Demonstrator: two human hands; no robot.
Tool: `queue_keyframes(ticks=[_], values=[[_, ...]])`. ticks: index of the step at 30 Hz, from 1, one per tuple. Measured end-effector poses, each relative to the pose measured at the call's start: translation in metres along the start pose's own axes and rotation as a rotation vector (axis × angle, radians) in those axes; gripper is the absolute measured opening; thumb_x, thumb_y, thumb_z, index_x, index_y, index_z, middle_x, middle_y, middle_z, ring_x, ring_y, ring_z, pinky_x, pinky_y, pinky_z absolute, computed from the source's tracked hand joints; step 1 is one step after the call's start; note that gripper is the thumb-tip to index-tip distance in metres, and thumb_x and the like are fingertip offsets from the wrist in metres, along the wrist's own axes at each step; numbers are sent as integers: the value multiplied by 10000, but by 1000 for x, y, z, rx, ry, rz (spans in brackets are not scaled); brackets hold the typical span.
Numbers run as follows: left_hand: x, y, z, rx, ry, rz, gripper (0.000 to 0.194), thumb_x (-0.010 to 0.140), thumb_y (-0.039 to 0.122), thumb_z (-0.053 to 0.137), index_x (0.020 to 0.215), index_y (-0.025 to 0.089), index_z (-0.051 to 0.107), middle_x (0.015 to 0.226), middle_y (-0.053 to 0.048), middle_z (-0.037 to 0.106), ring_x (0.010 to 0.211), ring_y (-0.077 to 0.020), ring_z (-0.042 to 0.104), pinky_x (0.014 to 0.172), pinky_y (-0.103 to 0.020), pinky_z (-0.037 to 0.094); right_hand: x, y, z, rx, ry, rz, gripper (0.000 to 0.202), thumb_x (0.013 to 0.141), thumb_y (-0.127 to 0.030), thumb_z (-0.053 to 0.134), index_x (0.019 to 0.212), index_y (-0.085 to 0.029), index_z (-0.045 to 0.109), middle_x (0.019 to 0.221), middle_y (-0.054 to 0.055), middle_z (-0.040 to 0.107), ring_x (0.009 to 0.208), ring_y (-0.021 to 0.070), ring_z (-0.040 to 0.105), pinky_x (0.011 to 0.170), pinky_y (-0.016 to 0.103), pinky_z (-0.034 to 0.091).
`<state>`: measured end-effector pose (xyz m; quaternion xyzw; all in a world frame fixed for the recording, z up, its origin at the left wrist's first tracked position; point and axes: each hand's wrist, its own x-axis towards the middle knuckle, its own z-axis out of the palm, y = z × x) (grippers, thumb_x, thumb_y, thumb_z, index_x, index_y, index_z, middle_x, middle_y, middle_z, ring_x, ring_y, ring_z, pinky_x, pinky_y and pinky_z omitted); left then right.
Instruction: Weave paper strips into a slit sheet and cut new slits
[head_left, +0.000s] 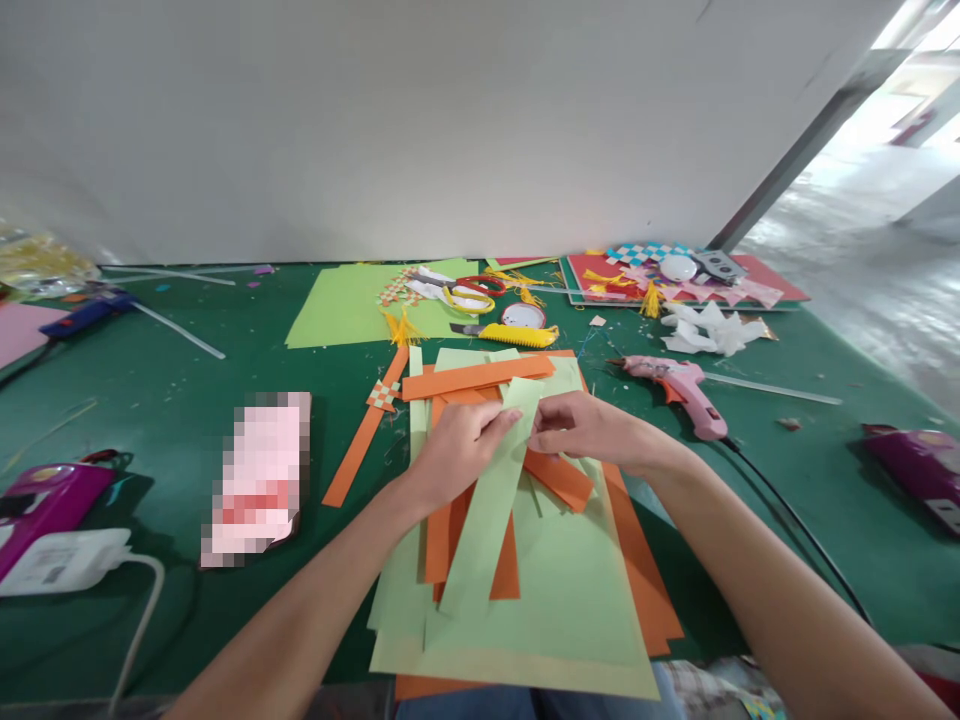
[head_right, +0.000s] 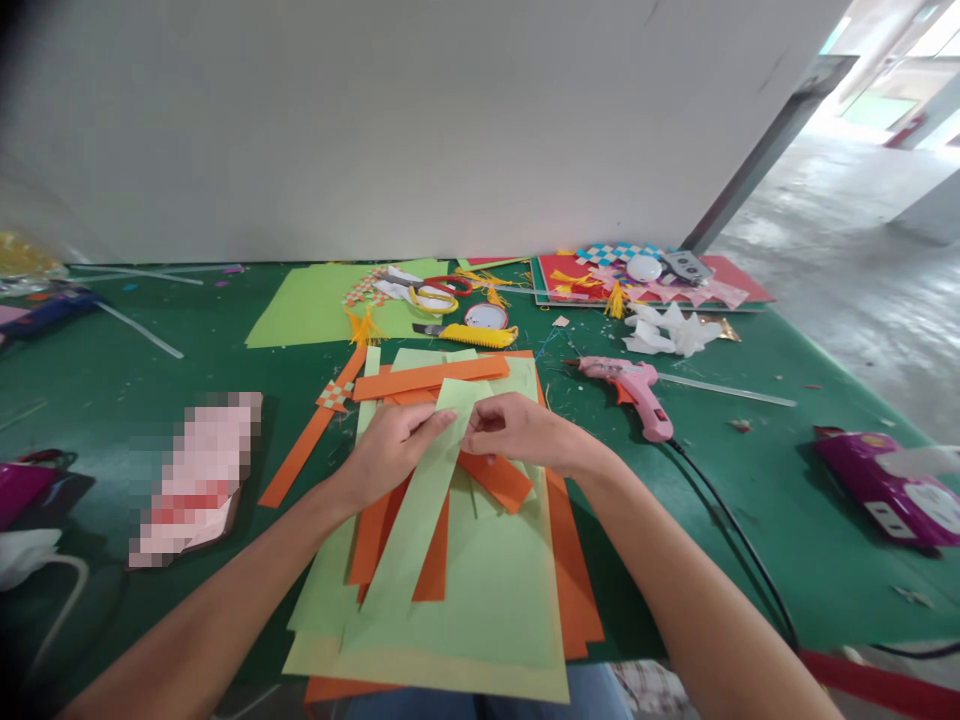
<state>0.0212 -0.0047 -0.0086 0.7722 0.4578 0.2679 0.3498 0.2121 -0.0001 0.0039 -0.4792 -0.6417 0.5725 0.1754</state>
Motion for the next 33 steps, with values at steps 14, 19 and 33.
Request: queue_keyframes(ticks=[14, 19, 33], values=[[0, 0, 1, -64, -93, -18, 445, 925, 438, 421, 601, 177, 261, 563, 54, 232, 526, -83, 224, 476, -237, 177, 4, 5, 3, 17, 38, -55, 111, 702, -169, 505, 737, -146, 608, 613, -25, 518, 551, 97, 431, 516, 243, 329], [0, 2, 0, -96, -125, -11, 445, 926, 441, 414, 597, 175, 276, 564, 53, 250, 519, -81, 237, 474, -238, 186, -1, -1, -2, -2, 79, -57, 48, 693, -169, 520, 649, -159, 538, 552, -36, 481, 535, 95, 404, 497, 246, 290], [-2, 2, 1, -135, -229, -67, 460, 910, 498, 407, 611, 183, 253, 584, 48, 206, 513, -83, 215, 475, -253, 157, -7, -3, -23, -18, 209, -154, 61, 679, -165, 527, 618, -165, 529, 570, -29, 483, 543, 91, 410, 500, 240, 276]])
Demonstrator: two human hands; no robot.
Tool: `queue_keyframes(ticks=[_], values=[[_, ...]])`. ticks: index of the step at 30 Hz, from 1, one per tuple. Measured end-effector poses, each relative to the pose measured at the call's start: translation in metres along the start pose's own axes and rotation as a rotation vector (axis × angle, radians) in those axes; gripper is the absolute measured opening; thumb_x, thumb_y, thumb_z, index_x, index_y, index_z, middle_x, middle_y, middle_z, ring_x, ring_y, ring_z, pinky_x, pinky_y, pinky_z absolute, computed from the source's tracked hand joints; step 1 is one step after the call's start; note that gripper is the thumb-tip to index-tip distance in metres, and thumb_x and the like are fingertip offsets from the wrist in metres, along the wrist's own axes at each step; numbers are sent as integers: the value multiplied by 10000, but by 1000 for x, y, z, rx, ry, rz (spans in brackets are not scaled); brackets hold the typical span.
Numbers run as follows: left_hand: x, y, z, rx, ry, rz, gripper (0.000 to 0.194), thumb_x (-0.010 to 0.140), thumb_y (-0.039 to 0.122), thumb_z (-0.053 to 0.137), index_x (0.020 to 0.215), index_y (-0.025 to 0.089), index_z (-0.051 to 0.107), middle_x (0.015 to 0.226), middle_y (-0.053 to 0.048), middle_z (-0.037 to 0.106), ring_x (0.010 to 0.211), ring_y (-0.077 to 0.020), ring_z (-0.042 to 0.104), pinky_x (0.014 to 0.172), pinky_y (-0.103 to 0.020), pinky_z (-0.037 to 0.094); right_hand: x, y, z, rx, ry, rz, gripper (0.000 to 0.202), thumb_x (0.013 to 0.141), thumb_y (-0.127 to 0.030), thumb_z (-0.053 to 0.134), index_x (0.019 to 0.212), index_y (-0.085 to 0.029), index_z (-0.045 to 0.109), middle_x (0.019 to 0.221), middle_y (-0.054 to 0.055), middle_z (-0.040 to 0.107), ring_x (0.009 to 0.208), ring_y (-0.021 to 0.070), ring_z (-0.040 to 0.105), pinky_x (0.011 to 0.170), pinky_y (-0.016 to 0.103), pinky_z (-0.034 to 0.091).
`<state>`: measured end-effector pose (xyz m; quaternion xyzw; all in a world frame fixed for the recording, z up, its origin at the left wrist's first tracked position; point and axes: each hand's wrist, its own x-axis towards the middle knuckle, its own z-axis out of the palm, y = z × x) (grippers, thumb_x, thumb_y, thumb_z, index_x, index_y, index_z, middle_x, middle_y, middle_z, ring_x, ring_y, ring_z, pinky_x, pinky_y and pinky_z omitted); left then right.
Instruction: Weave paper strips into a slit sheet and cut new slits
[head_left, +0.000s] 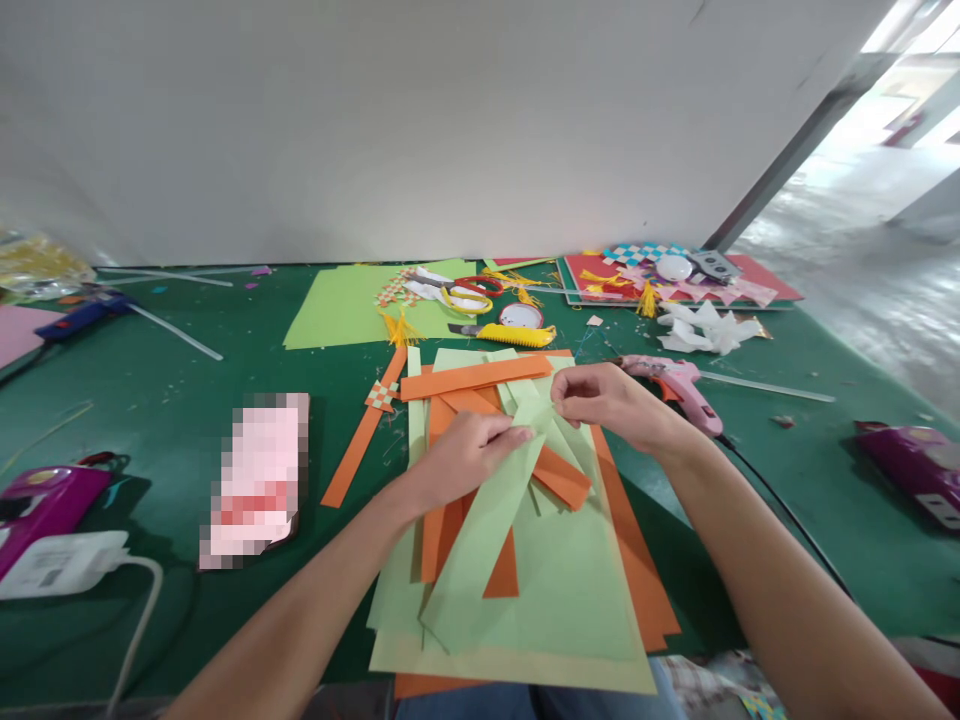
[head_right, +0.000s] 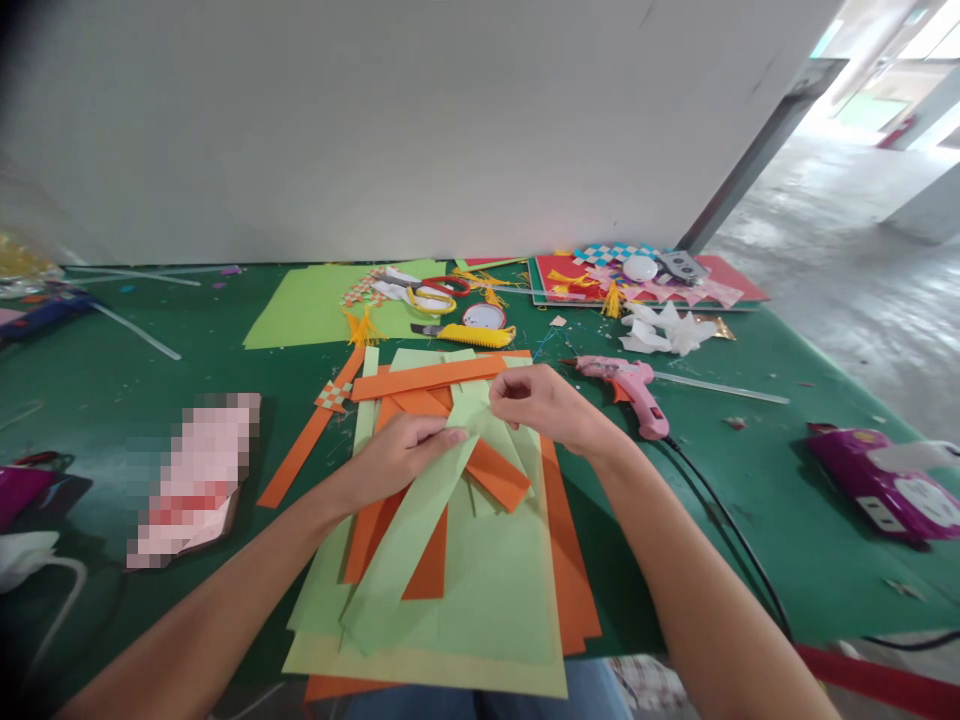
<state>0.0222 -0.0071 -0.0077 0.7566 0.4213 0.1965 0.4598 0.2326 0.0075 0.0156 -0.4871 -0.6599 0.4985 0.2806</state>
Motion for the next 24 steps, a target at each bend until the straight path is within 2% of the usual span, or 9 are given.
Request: queue_keyframes(ticks=[5, 7, 10, 12, 17, 24], values=[[1, 0, 0, 12, 67, 7, 442, 917, 455, 408, 615, 185, 230, 581, 49, 212, 526, -88, 218, 493, -252, 176, 1, 4, -8, 164, 167, 20, 84, 732, -224, 550, 677, -164, 535, 554, -16, 492, 474, 74, 335, 442, 248, 183], [2, 0, 0, -4, 112, -3, 434, 921, 452, 401, 623, 188, 228, 586, 48, 208, 537, -91, 221, 497, -249, 185, 2, 6, -6, 184, 108, 60, 140, 757, -294, 582, 735, -157, 563, 567, -11, 516, 468, 71, 343, 435, 243, 177], [2, 0, 0, -27, 159, -10, 431, 920, 454, 405, 626, 189, 233, 593, 48, 207, 551, -94, 222, 503, -247, 190, 3, 7, 5, 132, -63, 84, 217, 771, -360, 608, 713, -153, 578, 574, -11, 525, 494, 74, 372, 449, 230, 219], [2, 0, 0, -34, 173, -6, 436, 916, 455, 419, 622, 188, 238, 594, 48, 208, 553, -93, 218, 506, -248, 188, 5, 8, 14, 132, -81, 58, 256, 780, -383, 610, 673, -156, 558, 566, -18, 516, 508, 77, 381, 458, 226, 235], [3, 0, 0, -61, 203, -14, 447, 909, 463, 433, 625, 190, 221, 597, 47, 197, 556, -94, 203, 504, -252, 177, 7, 11, 25, 207, 33, 3, 288, 780, -417, 633, 680, -160, 551, 534, -37, 486, 501, 74, 369, 464, 228, 225], [3, -1, 0, -109, 208, -55, 471, 890, 488, 447, 619, 195, 196, 599, 46, 170, 550, -96, 182, 500, -255, 164, 8, 9, 33, 287, 142, 14, 304, 746, -443, 670, 704, -160, 569, 512, -43, 462, 490, 84, 391, 464, 240, 241]])
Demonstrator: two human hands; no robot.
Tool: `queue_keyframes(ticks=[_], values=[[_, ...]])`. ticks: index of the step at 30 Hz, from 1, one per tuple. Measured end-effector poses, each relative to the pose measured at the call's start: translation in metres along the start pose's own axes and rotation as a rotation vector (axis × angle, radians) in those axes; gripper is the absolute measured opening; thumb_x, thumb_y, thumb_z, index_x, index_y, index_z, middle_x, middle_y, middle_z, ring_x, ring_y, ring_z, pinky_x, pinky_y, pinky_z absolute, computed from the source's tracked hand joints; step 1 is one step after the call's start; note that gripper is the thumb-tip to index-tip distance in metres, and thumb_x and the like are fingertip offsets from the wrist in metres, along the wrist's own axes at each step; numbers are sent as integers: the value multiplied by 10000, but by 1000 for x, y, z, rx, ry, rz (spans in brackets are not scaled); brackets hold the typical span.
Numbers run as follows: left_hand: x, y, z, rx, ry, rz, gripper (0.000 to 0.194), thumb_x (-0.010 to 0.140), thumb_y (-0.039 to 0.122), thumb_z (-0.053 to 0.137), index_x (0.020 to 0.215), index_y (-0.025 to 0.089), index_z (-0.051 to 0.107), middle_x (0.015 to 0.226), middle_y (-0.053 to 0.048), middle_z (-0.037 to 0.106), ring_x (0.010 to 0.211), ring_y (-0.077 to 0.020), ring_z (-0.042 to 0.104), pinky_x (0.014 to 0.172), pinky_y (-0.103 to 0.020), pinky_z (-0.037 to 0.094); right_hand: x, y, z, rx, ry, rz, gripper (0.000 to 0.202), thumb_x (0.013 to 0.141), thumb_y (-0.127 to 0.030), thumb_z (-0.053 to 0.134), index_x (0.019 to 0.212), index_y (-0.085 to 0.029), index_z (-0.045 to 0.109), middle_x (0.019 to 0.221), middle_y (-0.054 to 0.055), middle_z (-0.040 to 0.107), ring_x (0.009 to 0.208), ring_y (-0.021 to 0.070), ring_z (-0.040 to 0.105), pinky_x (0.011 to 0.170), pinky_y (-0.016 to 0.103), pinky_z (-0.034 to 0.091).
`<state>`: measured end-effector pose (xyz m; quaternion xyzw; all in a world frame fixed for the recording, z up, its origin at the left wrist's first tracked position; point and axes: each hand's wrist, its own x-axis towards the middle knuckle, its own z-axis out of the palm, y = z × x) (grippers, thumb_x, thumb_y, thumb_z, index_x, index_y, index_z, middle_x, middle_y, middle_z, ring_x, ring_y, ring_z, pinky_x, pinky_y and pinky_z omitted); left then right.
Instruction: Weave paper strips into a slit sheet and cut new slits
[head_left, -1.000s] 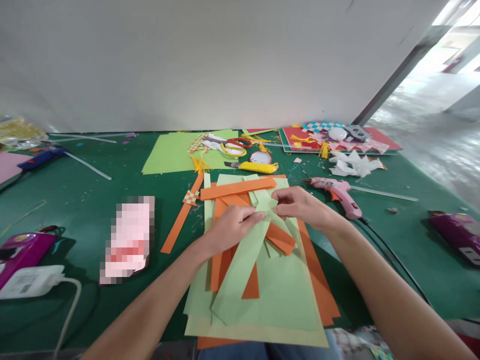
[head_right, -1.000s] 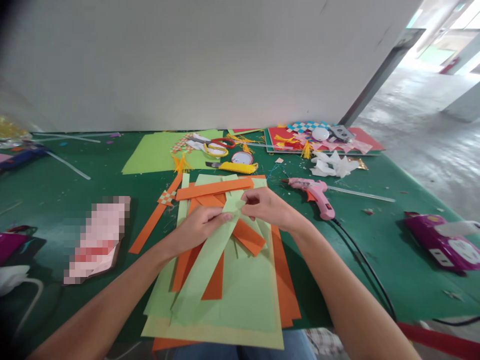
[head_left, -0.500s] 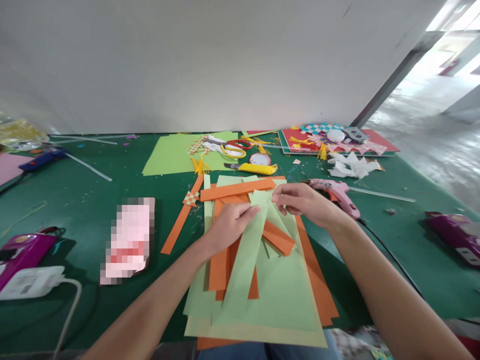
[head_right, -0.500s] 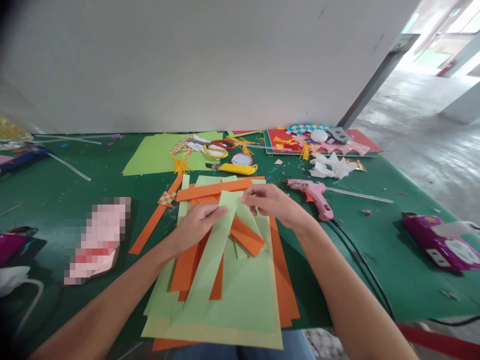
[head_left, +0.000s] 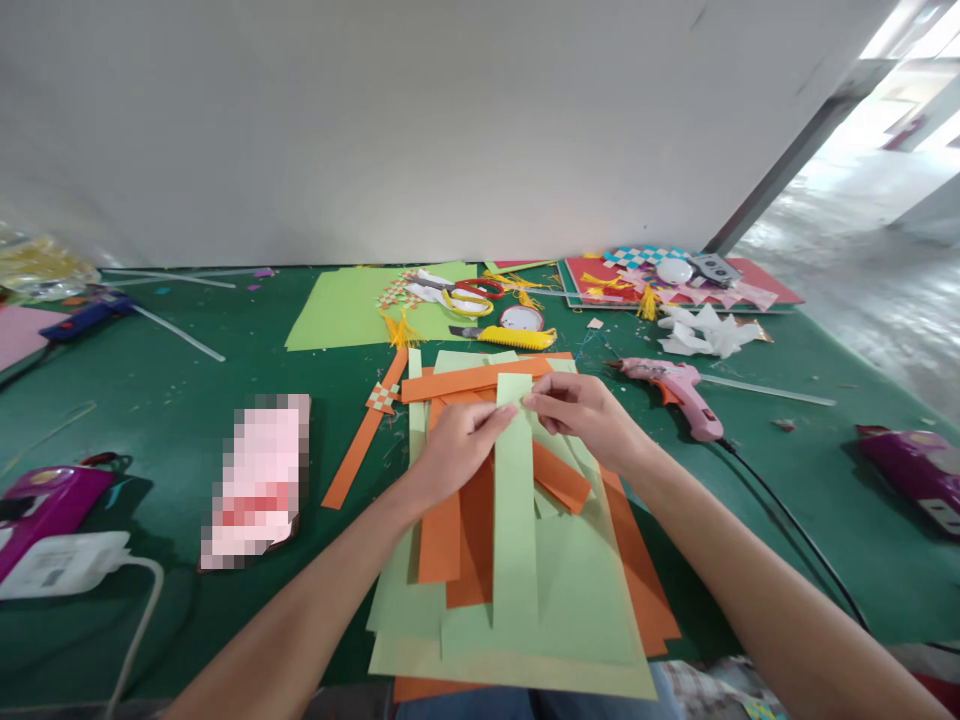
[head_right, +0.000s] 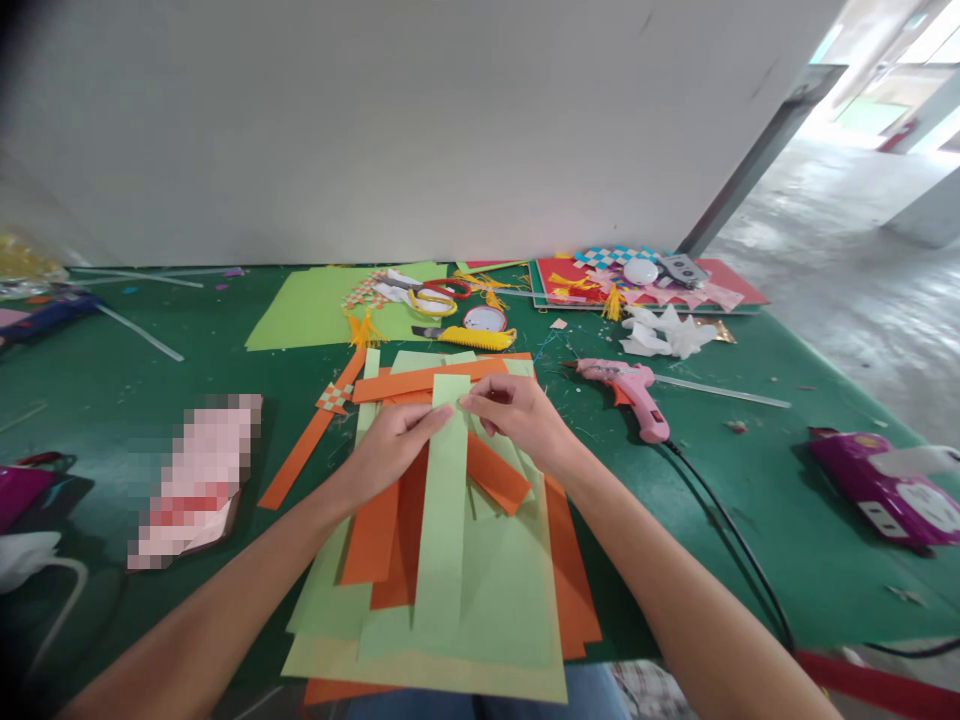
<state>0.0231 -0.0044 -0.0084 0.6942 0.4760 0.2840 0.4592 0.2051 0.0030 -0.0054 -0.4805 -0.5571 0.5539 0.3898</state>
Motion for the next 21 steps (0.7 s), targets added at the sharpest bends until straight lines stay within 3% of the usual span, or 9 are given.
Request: queue_keyframes(ticks=[5, 10, 17, 21], values=[[0, 2, -1, -36, -103, -3, 471, 875, 489, 466, 602, 195, 219, 597, 50, 177, 518, -89, 191, 490, -254, 158, 1, 1, -5, -5, 66, -66, 291, 769, -429, 651, 685, -168, 553, 512, -36, 471, 482, 83, 368, 461, 246, 239], [-1, 4, 0, -103, -185, -10, 429, 872, 462, 488, 570, 185, 362, 545, 54, 305, 475, -88, 279, 475, -243, 204, 1, 1, -7, 61, 128, -72, 263, 772, -401, 652, 703, -172, 543, 518, -37, 468, 485, 87, 401, 451, 242, 226], [1, 2, 0, -93, -84, -8, 431, 869, 461, 491, 578, 183, 336, 566, 55, 289, 511, -89, 289, 491, -239, 217, -1, -2, -4, -56, -52, -20, 281, 783, -416, 637, 682, -169, 551, 541, -35, 496, 490, 79, 402, 462, 236, 260], [1, 0, 1, -104, -147, -35, 409, 827, 459, 545, 606, 187, 335, 595, 54, 298, 534, -89, 298, 494, -236, 213, -2, -3, -3, -68, -48, -30, 310, 777, -423, 648, 645, -169, 528, 535, -41, 476, 494, 80, 407, 464, 237, 258]])
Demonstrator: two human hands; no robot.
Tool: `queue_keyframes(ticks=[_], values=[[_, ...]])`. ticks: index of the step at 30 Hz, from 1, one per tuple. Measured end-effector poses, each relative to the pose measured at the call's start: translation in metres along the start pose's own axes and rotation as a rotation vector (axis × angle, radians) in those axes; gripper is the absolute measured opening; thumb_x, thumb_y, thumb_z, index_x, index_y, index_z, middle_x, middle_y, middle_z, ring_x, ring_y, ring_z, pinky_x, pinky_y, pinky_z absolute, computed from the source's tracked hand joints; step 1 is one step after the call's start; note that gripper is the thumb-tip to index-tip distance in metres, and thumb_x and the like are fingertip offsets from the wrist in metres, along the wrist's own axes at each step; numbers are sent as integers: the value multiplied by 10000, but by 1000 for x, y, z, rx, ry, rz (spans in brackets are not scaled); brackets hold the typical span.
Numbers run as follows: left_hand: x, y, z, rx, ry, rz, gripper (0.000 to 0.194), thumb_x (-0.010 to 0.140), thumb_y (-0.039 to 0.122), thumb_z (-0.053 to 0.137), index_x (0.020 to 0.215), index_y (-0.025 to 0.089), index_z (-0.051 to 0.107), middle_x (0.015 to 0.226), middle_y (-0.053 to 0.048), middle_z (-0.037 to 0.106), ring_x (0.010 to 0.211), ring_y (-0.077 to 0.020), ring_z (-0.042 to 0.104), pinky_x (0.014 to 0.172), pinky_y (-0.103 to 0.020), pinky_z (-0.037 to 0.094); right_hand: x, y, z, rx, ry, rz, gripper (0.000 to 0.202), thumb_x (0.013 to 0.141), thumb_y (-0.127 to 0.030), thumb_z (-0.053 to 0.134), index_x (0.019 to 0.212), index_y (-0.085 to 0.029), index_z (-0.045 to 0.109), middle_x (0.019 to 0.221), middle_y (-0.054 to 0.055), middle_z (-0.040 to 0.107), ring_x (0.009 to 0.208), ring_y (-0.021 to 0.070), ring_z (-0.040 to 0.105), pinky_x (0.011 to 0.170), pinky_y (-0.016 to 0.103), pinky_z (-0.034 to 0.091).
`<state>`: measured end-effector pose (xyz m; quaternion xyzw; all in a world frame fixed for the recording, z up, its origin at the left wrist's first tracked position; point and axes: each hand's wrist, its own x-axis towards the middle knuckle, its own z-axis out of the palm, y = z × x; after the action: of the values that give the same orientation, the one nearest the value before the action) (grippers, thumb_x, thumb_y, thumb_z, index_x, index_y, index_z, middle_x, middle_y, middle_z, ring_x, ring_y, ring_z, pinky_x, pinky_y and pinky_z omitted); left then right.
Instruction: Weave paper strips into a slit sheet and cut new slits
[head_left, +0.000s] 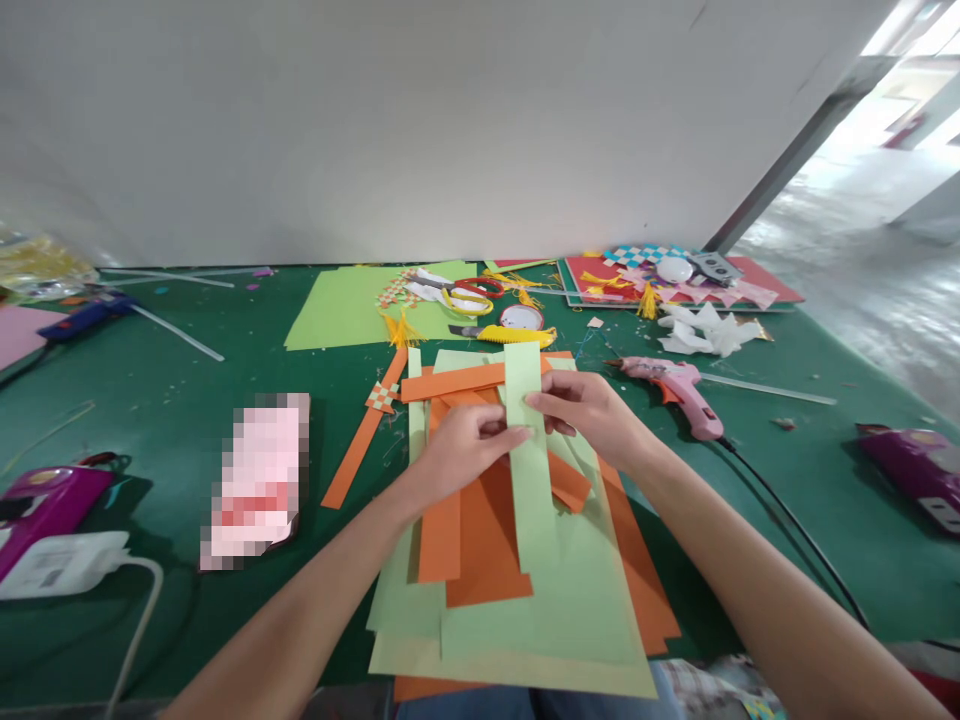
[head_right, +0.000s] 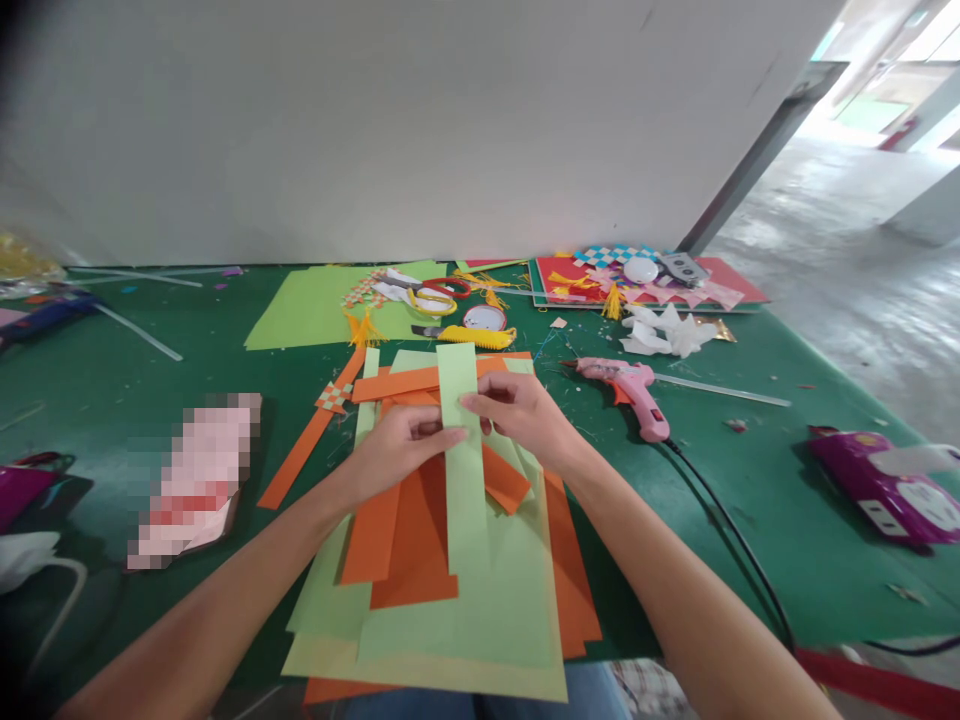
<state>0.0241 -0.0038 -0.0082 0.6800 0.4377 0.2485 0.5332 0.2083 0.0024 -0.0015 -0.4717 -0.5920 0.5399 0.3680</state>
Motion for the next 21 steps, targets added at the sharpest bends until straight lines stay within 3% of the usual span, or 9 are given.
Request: queue_keyframes(ticks=[6, 11, 21], values=[[0, 0, 0, 34, 3, 25, 448, 826, 473, 543, 586, 188, 295, 583, 56, 232, 523, -88, 239, 479, -243, 168, 0, 1, -1, -10, 39, -26, 310, 790, -404, 640, 625, -173, 515, 512, -39, 490, 473, 76, 362, 467, 247, 246], [1, 0, 1, -26, 44, 77, 335, 825, 415, 573, 636, 166, 452, 634, 40, 385, 594, -99, 360, 546, -227, 290, 1, 3, -3, -1, 21, -15, 296, 801, -408, 632, 656, -168, 537, 522, -34, 504, 480, 77, 366, 466, 246, 242], [0, -2, 3, -115, 88, 31, 284, 788, 421, 635, 768, 166, 512, 734, 17, 541, 675, -120, 509, 596, -220, 378, 1, 2, -3, -14, 18, 1, 319, 805, -414, 630, 635, -169, 514, 521, -34, 508, 486, 77, 367, 470, 243, 250]])
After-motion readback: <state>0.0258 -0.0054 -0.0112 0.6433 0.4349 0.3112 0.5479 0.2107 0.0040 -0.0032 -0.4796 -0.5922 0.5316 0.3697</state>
